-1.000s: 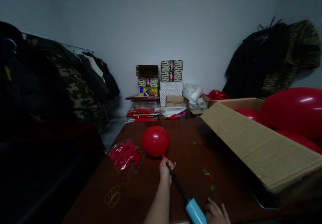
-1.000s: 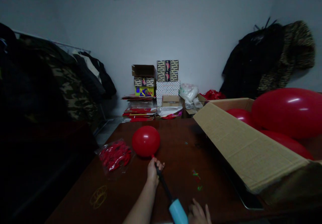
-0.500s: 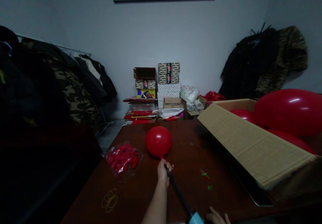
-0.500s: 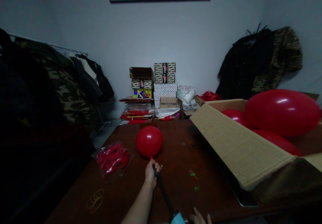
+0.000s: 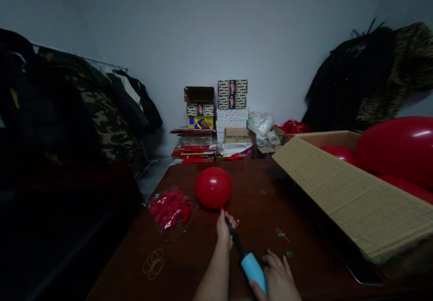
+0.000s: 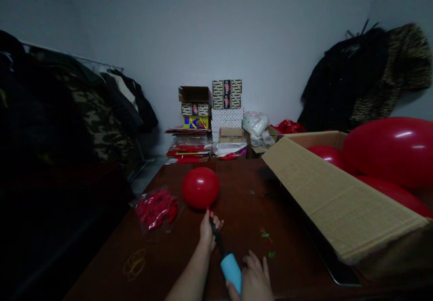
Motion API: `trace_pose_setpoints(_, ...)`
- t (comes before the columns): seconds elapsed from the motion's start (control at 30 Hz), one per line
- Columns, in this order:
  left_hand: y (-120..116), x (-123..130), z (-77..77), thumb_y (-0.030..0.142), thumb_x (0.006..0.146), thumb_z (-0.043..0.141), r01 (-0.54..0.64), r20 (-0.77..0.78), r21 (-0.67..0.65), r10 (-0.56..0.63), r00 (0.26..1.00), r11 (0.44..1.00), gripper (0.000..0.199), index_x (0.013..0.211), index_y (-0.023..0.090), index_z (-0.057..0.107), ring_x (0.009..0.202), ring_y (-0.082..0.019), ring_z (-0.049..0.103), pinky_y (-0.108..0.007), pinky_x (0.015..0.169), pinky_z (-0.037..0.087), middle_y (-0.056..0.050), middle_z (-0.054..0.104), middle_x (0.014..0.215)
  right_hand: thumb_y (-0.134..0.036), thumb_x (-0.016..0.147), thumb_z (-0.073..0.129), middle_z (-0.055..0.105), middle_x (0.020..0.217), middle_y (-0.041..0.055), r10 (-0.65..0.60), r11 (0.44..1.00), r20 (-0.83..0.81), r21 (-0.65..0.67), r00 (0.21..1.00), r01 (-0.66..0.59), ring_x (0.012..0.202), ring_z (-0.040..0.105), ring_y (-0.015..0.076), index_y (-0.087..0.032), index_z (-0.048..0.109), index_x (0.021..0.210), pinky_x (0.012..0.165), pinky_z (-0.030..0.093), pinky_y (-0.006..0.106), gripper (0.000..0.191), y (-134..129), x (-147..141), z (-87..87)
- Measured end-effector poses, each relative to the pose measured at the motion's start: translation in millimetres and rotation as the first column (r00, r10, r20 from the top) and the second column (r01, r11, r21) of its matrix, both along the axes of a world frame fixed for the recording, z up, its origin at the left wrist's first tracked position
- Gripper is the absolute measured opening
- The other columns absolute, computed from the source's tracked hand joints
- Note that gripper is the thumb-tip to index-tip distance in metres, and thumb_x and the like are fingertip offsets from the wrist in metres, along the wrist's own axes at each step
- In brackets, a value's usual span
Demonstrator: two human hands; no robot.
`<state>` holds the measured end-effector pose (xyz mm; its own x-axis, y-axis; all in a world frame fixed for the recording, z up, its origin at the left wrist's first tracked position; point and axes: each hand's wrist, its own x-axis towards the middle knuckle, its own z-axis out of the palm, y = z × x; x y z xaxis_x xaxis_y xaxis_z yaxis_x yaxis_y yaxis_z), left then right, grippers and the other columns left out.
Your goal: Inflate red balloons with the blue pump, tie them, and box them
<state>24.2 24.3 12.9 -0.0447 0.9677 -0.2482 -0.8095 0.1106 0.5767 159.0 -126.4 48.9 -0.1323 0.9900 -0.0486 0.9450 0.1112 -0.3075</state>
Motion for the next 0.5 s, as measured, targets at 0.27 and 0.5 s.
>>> trace_pose_setpoints(0.27, 3, -3, -4.1, 0.053, 0.066, 0.064, 0.013, -0.003, 0.001, -0.013, 1.000, 1.000, 0.040, 0.068, 0.020, 0.041, 0.035, -0.007, 0.036, -0.030, 0.058, 0.044, 0.009, 0.041, 0.044, -0.045, 0.080, 0.040, 0.056, 0.117, 0.0133, -0.077, 0.996, -0.056, 0.037, 0.995, 0.079, 0.123, 0.037, 0.0307, -0.012, 0.064, 0.101, 0.105, 0.016, 0.052, 0.046, 36, -28, 16.8)
trace_pose_setpoints(0.5, 4, 2, -10.8, 0.050, 0.066, 0.065, -0.029, -0.066, 0.039, 0.032, 0.997, 0.999, 0.038, 0.068, 0.020, 0.040, 0.034, -0.007, 0.036, -0.031, 0.057, 0.044, 0.009, 0.042, 0.043, -0.048, 0.081, 0.039, 0.056, 0.119, 0.0144, -0.077, 0.996, -0.015, 0.043, 0.997, 0.078, 0.124, 0.036, 0.0315, -0.013, 0.064, 0.102, 0.105, 0.014, 0.054, 0.048, 24, -23, 11.7)
